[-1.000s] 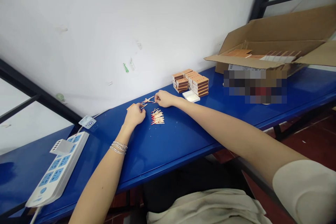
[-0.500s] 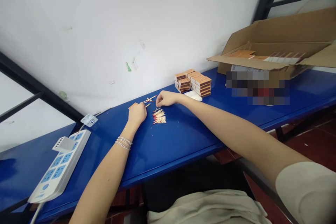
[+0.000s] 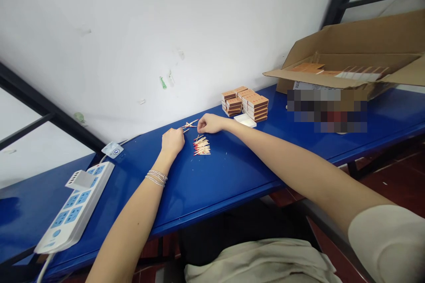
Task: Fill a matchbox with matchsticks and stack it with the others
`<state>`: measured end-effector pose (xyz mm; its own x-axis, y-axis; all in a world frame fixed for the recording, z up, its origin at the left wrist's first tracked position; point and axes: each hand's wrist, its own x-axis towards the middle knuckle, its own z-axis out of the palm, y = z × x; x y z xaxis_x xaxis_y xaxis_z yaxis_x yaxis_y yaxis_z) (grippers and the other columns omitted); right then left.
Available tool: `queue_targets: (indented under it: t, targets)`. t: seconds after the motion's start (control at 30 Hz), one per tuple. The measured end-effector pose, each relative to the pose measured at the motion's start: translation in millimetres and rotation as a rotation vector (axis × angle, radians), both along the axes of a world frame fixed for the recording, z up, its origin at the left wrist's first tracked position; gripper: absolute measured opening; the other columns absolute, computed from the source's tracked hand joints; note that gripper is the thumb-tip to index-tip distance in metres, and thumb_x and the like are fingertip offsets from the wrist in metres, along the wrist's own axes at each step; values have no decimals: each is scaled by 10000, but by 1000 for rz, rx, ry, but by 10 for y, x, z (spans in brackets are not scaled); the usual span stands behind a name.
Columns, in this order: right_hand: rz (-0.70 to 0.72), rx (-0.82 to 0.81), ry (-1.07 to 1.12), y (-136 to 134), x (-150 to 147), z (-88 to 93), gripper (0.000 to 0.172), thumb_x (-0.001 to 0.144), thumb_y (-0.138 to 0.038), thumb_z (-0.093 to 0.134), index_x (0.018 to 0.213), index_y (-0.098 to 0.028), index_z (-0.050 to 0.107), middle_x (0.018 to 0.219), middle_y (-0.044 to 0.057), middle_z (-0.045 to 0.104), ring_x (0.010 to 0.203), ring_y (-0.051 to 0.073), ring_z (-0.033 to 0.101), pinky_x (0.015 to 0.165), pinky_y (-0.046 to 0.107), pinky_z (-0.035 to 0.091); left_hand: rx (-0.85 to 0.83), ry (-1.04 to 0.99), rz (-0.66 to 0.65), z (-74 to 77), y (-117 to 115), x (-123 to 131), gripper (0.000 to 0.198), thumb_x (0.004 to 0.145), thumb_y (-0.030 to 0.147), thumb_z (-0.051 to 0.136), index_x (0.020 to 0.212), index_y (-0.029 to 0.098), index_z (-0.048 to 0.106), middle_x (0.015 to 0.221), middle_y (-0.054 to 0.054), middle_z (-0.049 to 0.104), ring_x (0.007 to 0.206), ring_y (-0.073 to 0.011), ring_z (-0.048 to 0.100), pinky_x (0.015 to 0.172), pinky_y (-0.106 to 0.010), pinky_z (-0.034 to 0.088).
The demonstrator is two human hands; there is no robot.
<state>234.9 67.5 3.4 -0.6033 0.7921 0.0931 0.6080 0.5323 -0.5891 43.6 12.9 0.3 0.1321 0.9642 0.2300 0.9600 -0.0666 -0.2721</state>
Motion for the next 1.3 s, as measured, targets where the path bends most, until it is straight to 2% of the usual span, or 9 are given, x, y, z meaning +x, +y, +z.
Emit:
queue_targets:
  t: [0.17,0.37,0.47,0.67,0.77,0.87,0.97,1.13,1.3]
  targets:
    - [-13,-11,15,-12,14,19,220,732,-183,667,926,-134,759,891,46,752,775,132,654,638,160,447,22,-63,-35,12,-5,9,404,943,301,315,1069,146,666,926,-179,696,907,-321,668,758,-400,498]
    - [-49,-11,2,-33,57,64,218,759,-189,656,941,-122,754,901,55,750,770,126,647,636,161,436,-165,-356,-311,39,-65,41,298,895,317,444,969,180,698,620,-28,630,631,-183,611,666,-287,449]
    - [-46,-9,-16,-29,64,64,231,757,-200,658,954,-126,752,910,56,749,759,127,645,635,169,436,-251,-434,-358,65,-125,71,325,886,329,429,956,185,711,565,-3,586,538,-157,527,584,-282,416]
    - [4,18,-105,-77,38,119,240,783,-210,628,980,-145,748,953,52,743,808,141,647,648,180,429,-182,-451,-424,110,-200,91,294,824,253,474,969,173,717,970,-80,674,895,-206,594,822,-337,471]
    - [52,-17,-178,-130,55,203,232,802,-242,605,959,-162,756,890,39,744,732,136,635,628,202,421,-331,-527,-488,164,-242,67,334,825,290,509,1091,164,666,1113,-87,660,988,-209,592,848,-327,483]
    - [167,-66,-226,-205,67,276,230,812,-270,603,949,-175,762,859,29,739,681,125,618,627,212,417,-446,-545,-582,219,-295,53,417,812,451,587,1116,173,652,1119,-89,660,989,-216,600,868,-334,482]
    - [218,-56,-269,-303,35,307,238,792,-296,643,962,-177,759,886,37,739,728,140,629,624,213,416,-410,-518,-549,236,-336,74,475,742,557,653,1014,168,671,1022,-96,670,922,-227,607,849,-356,484]
    - [132,67,-346,-393,-36,285,181,711,-201,677,871,-172,759,850,46,743,750,173,651,588,230,409,-434,-517,-514,225,-338,101,394,739,446,674,1016,166,670,1002,-86,679,882,-213,605,829,-348,488]
    - [162,-24,-311,-359,-7,276,172,692,-180,676,844,-162,757,838,45,741,756,170,652,604,224,424,-494,-550,-543,262,-339,73,395,749,420,657,1038,154,687,1000,-87,687,836,-191,607,770,-313,492]
